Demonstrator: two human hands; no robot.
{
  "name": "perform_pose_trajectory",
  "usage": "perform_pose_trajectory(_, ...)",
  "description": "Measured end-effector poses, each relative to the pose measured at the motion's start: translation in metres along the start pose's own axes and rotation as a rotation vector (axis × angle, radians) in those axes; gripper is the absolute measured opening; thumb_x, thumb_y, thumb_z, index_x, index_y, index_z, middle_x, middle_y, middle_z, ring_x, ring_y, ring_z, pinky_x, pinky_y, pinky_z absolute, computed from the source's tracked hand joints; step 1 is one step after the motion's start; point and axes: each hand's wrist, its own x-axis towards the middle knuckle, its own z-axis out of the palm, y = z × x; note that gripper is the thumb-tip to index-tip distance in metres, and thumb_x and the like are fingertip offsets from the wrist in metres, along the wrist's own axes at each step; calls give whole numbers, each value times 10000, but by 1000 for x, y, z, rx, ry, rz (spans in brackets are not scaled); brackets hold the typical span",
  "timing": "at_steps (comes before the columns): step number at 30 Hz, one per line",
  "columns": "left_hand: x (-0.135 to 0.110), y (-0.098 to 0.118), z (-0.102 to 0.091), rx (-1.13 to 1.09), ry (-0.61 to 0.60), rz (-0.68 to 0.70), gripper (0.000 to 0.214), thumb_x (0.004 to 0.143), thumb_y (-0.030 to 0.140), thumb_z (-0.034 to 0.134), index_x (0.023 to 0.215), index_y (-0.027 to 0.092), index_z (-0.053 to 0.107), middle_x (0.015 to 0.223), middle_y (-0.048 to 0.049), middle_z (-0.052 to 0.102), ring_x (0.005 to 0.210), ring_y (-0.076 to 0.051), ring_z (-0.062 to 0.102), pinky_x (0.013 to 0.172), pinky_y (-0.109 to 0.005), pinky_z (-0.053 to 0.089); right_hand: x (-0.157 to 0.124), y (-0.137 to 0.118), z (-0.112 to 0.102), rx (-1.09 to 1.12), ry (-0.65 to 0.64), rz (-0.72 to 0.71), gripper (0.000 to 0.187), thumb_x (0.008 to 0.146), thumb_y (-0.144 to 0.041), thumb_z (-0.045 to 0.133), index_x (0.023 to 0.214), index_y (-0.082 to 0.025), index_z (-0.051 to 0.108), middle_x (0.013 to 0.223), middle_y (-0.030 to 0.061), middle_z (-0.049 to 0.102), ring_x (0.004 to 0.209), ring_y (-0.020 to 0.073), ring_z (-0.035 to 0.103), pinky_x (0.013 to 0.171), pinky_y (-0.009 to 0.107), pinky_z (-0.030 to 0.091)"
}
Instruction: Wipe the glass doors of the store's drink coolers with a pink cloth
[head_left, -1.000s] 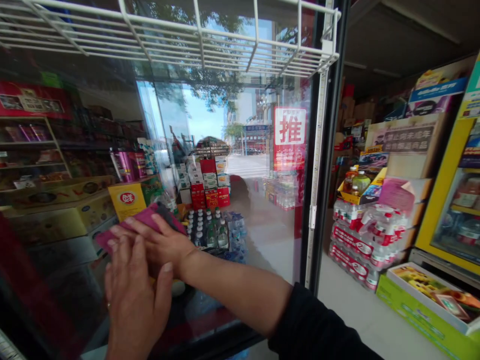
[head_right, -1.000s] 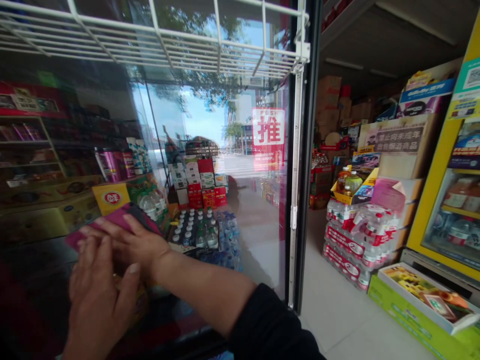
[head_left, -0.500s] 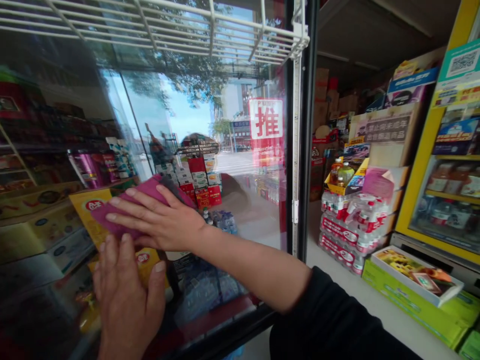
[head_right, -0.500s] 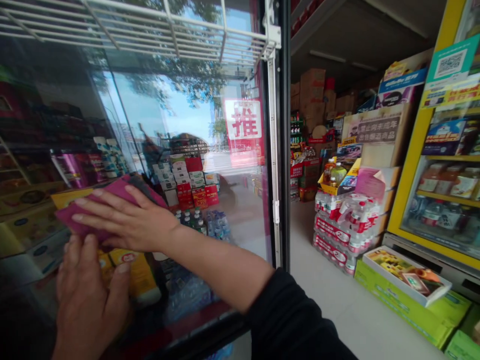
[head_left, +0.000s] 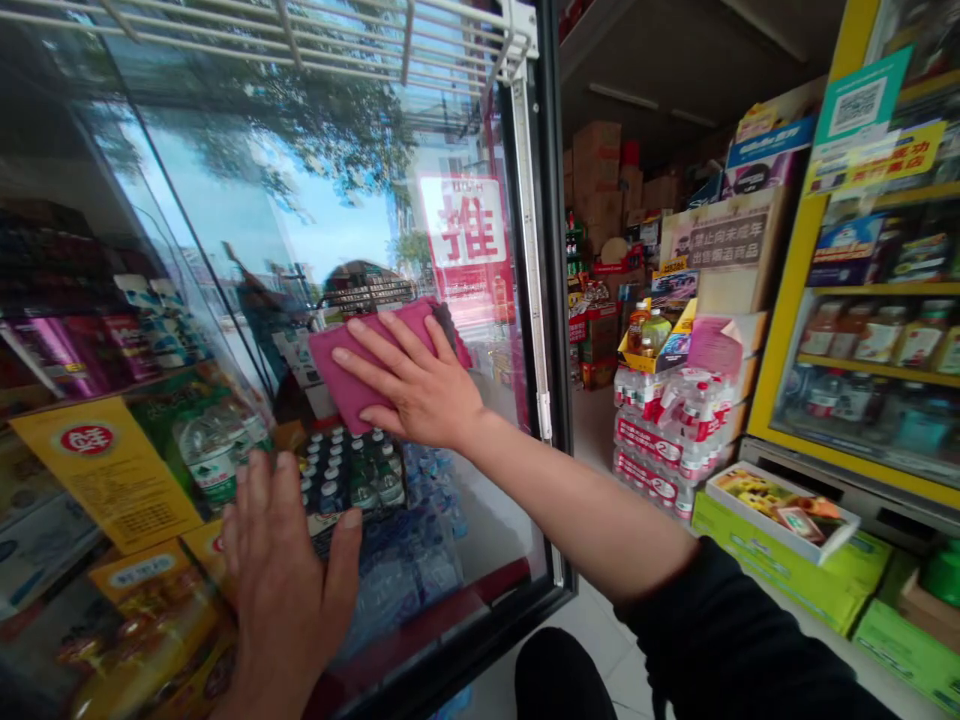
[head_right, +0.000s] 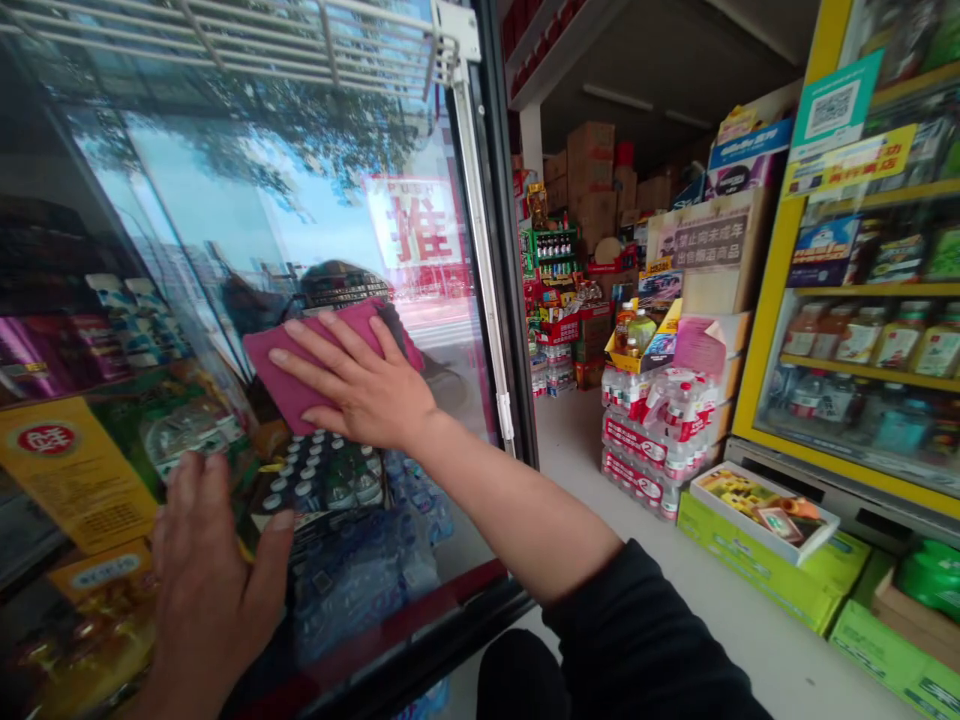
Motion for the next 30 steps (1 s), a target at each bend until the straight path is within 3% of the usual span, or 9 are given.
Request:
perform_pose_trajectory(6,0,15,13,-38,-19,24,842,1058,454,522,1764,155,173,1840,-251,193,1725,-418,184,1377,-678,178,-31,31,10,-16,129,138,707,1107,-612,474,1736,-308,368,1845,54,294,1745,330,126,1399,623,-15)
perform_pose_trajectory(15,-5,24,24,-79,-43,31,852,1053,450,537,1768,175,165,1849,-226,186,1733,-400,165,1382,-673,171,-81,37,34,-4,191,377,763,1070,-658,529,1730,-304,382,1844,80,293,1746,358,95,1388,655,39)
perform_pose_trajectory(25,-16,25,28,-115,-28,-8,830,1058,455,526,1766,184,187,1849,-215,197,1729,-407,175,1377,-674,175,-103,3,58,-24,224,596,765,1065,-555,532,1733,-217,377,1838,140,286,1745,375,26,1373,671,116)
perform_pose_trajectory(30,-24,17,21,-115,-30,-20,828,1057,446,532,1763,174,194,1846,-222,205,1732,-395,171,1386,-650,163,-111,-20,69,-2,231,692,863,1052,-575,506,1764,-155,260,1845,198,222,1739,407,-13,1341,734,144)
